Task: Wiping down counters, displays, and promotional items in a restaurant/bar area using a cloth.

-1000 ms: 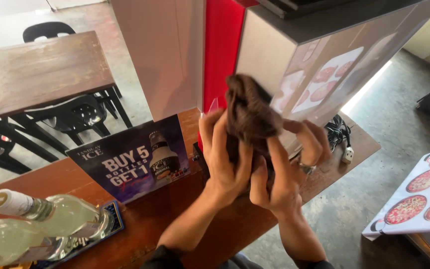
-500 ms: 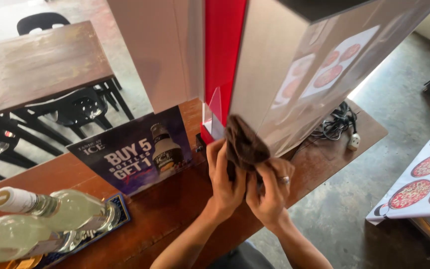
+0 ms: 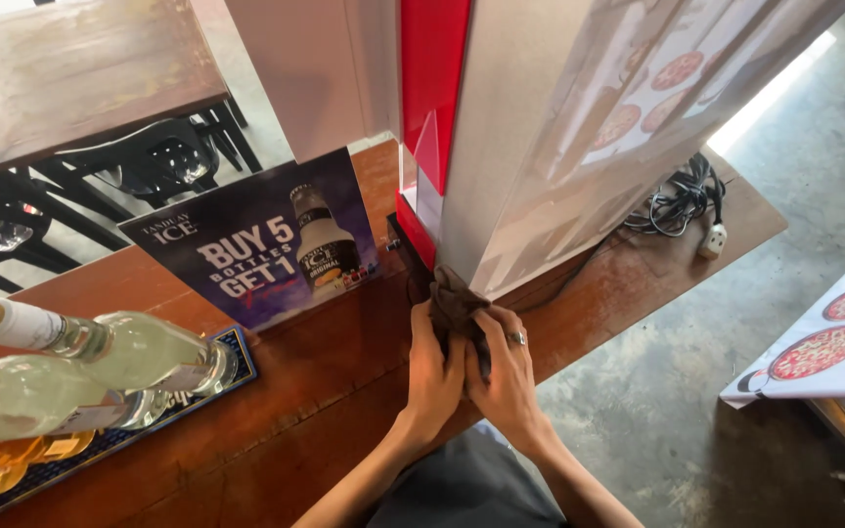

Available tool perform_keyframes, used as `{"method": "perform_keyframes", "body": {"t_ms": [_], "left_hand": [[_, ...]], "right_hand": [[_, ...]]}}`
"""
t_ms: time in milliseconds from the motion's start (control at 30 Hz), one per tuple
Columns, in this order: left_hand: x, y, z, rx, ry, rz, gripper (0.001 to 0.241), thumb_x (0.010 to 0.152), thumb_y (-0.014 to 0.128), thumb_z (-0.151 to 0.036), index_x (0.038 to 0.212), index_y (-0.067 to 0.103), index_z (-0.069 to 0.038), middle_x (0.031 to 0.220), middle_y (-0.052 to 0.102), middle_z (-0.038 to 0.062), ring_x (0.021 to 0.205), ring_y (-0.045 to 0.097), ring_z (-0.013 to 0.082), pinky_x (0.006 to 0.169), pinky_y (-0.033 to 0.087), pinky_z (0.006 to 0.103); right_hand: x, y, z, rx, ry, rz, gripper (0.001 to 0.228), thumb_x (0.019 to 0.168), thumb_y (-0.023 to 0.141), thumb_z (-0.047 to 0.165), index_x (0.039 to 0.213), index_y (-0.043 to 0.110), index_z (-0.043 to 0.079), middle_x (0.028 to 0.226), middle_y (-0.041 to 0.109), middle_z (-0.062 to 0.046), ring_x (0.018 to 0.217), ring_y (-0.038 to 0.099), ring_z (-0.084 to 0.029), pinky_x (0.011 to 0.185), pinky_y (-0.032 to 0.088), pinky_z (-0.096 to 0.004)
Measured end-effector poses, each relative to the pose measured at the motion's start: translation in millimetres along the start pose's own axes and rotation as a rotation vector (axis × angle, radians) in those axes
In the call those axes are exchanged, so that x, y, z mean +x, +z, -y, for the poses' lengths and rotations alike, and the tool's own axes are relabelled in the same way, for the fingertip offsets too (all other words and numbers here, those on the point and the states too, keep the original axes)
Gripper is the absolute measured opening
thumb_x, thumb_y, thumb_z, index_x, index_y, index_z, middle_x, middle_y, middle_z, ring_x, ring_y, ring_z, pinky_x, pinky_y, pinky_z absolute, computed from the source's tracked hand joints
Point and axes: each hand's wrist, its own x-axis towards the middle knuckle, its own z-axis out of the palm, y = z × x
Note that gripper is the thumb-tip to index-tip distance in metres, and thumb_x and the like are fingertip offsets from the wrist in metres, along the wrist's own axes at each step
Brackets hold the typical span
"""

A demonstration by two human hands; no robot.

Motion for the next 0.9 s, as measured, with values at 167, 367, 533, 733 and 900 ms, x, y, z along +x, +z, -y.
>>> {"method": "perform_keyframes", "body": {"t_ms": [167, 367, 533, 733, 900], "left_hand": [[-26, 12, 47, -0.444, -0.152, -0.085, 0.039, 0.099, 0.053, 0.000, 0.135, 0.037, -0.002, 0.122, 0.055, 0.012, 0.112, 0.055, 0.0204, 0.098, 0.047, 0.0333], [-43, 19, 60, -0.512, -0.284, -0.119, 0.029, 0.105, 0.048, -0.004, 0.133, 0.044, 0.000, 0.124, 0.055, 0.010, 0.116, 0.053, 0.0182, 0.102, 0.044, 0.0309], [-48, 47, 57, -0.193, -0.098, -0.219, 0.039, 0.102, 0.053, -0.003, 0.139, 0.040, -0.002, 0.126, 0.053, 0.011, 0.117, 0.053, 0.0189, 0.104, 0.042, 0.0322], [-41, 93, 73, -0.413, -0.117, -0.482, 0.044, 0.100, 0.049, 0.000, 0.141, 0.032, 0.000, 0.133, 0.049, 0.013, 0.122, 0.049, 0.0212, 0.104, 0.041, 0.0358], [-34, 141, 68, -0.218, -0.151, -0.604, 0.047, 0.104, 0.042, -0.007, 0.147, 0.024, 0.000, 0.146, 0.041, 0.017, 0.135, 0.043, 0.0257, 0.113, 0.035, 0.0374]], "right_hand": [[-23, 9, -6, 0.034, -0.079, -0.118, 0.050, 0.090, 0.065, -0.003, 0.138, 0.054, 0.005, 0.133, 0.052, -0.021, 0.119, 0.055, -0.041, 0.102, 0.047, -0.047], [-6, -7, -26, 0.078, -0.202, 0.134, 0.056, 0.083, 0.066, 0.001, 0.138, 0.057, 0.006, 0.134, 0.054, -0.019, 0.120, 0.053, -0.043, 0.105, 0.044, -0.050], [-10, 11, -71, 0.208, -0.230, 0.191, 0.059, 0.081, 0.069, 0.006, 0.139, 0.056, 0.002, 0.131, 0.054, -0.024, 0.115, 0.056, -0.045, 0.099, 0.047, -0.050], [-1, 4, -107, 0.296, -0.306, 0.236, 0.053, 0.084, 0.073, 0.008, 0.137, 0.065, 0.012, 0.127, 0.059, -0.015, 0.110, 0.064, -0.035, 0.090, 0.057, -0.043], [28, -37, -109, 0.317, -0.379, 0.284, 0.057, 0.077, 0.078, 0.012, 0.132, 0.066, 0.009, 0.119, 0.058, -0.017, 0.101, 0.061, -0.037, 0.085, 0.055, -0.046]]}}
